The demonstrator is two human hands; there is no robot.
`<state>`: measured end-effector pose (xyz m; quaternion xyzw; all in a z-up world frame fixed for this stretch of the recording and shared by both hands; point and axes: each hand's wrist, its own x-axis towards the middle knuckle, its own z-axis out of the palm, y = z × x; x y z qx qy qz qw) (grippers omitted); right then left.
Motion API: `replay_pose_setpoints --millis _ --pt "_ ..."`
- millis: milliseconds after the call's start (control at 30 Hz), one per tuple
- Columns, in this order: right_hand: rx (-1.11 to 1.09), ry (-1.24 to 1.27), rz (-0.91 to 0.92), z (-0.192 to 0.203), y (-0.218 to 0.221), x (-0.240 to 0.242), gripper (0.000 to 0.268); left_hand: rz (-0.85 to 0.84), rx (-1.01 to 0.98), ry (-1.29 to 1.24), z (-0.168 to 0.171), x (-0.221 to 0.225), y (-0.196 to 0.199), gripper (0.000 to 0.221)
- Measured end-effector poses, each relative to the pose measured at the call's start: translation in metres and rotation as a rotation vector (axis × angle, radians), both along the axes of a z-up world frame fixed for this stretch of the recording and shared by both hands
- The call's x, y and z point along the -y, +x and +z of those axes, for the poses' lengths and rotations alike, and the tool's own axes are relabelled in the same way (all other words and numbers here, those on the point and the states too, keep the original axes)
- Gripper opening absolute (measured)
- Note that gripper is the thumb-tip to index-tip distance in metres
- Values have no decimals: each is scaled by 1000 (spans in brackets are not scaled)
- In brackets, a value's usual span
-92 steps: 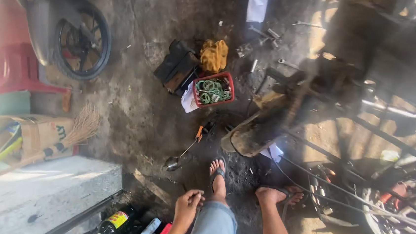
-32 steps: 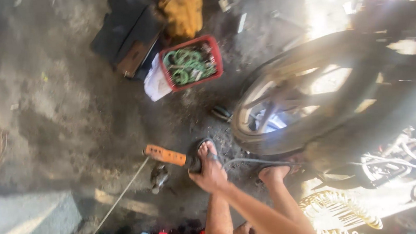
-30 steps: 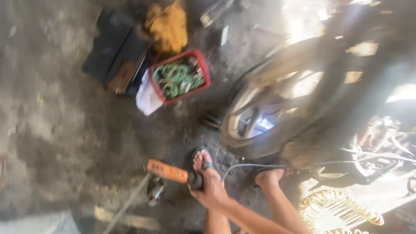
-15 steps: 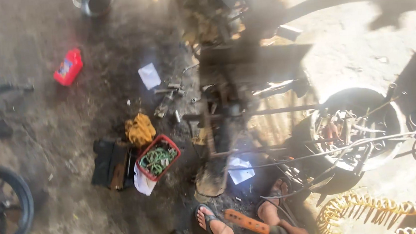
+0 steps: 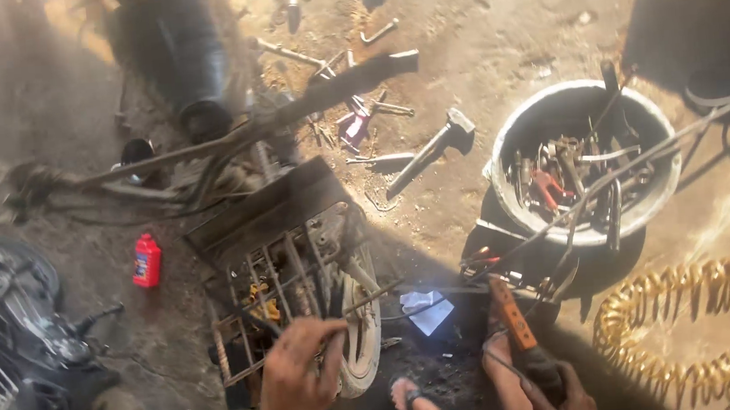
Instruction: Welding metal components onto the lower frame of a motorcycle.
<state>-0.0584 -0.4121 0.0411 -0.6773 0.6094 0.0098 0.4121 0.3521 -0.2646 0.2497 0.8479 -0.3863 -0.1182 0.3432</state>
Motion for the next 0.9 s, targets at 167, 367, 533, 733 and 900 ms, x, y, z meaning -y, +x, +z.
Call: replay_pose_setpoints --millis 167,367,533,733,900 --pt "71 376 -328 27 71 -1 42 -341 156 23 -9 84 7 19" --pt "623 514 -407 1 137 -21 43 -810 203 176 -40 125 -24 18" --pt "307 362 -243 -15 173 -36 55 -944 250 173 -78 116 -33 35" --pt "633 89 -89 -35 190 -49 77 -753 -222 582 -133 84 -62 49" --pt "537 457 -281 -53 199 -65 54 -593 -432 660 -150 77 -60 58"
